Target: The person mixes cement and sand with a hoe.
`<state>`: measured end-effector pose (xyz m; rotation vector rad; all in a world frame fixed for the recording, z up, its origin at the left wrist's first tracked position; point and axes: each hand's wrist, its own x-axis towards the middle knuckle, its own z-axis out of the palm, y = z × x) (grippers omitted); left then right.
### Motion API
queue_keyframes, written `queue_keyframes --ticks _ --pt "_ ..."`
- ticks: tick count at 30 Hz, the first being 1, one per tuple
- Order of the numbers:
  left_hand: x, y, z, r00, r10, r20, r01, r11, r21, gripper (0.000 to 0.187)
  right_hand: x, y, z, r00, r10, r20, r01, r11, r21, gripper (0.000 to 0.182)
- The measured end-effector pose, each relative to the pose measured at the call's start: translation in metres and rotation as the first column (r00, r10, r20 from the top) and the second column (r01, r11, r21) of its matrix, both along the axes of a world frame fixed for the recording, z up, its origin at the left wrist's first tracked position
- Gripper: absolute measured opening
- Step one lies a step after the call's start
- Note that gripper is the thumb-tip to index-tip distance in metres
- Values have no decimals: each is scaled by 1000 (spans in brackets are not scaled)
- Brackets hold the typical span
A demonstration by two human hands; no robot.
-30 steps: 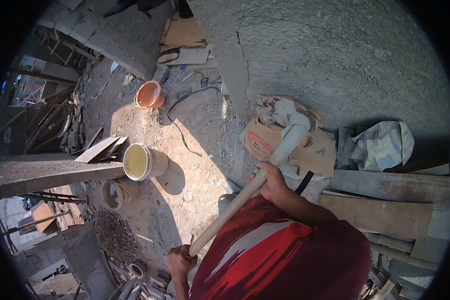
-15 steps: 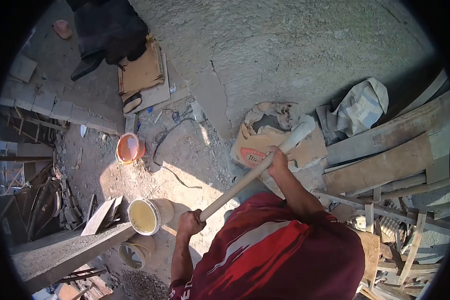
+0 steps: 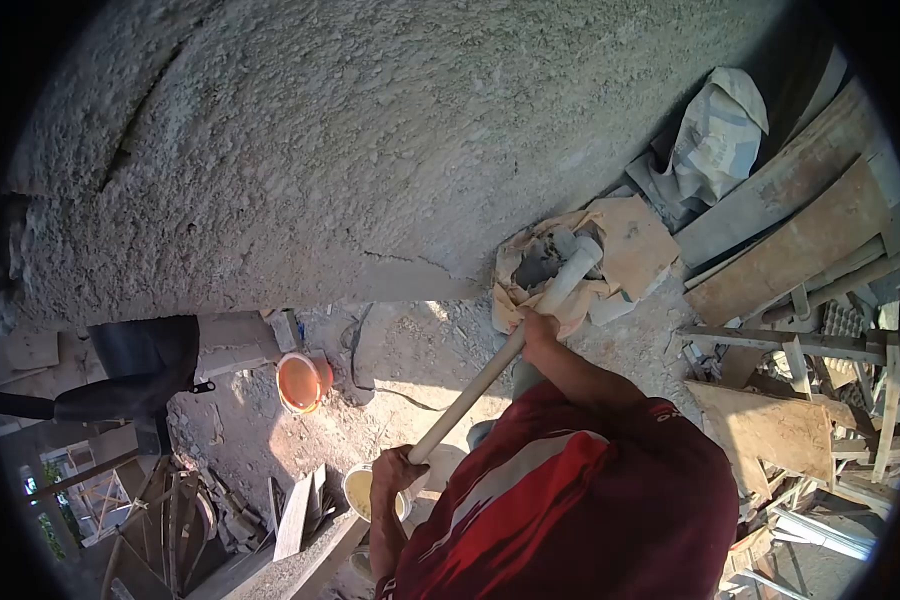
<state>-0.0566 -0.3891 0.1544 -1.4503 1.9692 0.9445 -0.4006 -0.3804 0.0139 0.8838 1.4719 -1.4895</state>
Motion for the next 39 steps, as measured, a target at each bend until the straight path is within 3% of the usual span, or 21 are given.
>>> queue_keyframes --ticks 3,7,12,17,22,24,25,27,30,33,37,39 --pt "-12 -16 22 996 -81 36 82 996 -21 37 -3 7 4 999 -18 -50 14 997 -69 23" --pt "-18 -30 37 998 -62 -31 63 997 43 36 -7 17 43 997 -61 -47 56 994 -99 21" --pt "-20 -48 37 994 -105 -21 107 982 157 35 -12 7 67 999 -31 -43 32 999 34 23" --pt "-8 -71 27 1000 -1 -5 2 979 203 35 1 -16 4 999 -30 17 30 1000 0 29" --pt "-4 -97 16 997 -72 38 67 990 127 36 20 -41 -25 999 -8 51 10 999 -40 38" --pt "5 -104 -3 989 -147 20 146 989 32 37 28 -47 -29 994 -90 -68 93 994 52 36" --pt "17 -105 -24 991 -117 -68 121 991 58 35 28 -45 -43 995 -86 -56 89 995 53 36" --pt "15 -97 -57 984 -136 -113 142 989 51 35 25 -28 -91 953 177 -246 -169 984 53 35" --pt "11 -78 -129 968 -74 -238 107 986 126 37 -9 -30 -43 942 121 -312 -58 978 202 37" --pt "4 -54 -199 942 28 -335 43 978 203 37 -28 -26 -75 881 248 -402 -86 921 379 43" --pt "-5 -25 -218 941 223 -253 -95 895 436 34 -32 -29 -103 851 425 -308 -188 794 578 45" --pt "-6 -17 -202 931 281 -234 -154 882 446 28 -23 -35 -96 788 553 -270 -229 671 705 49"
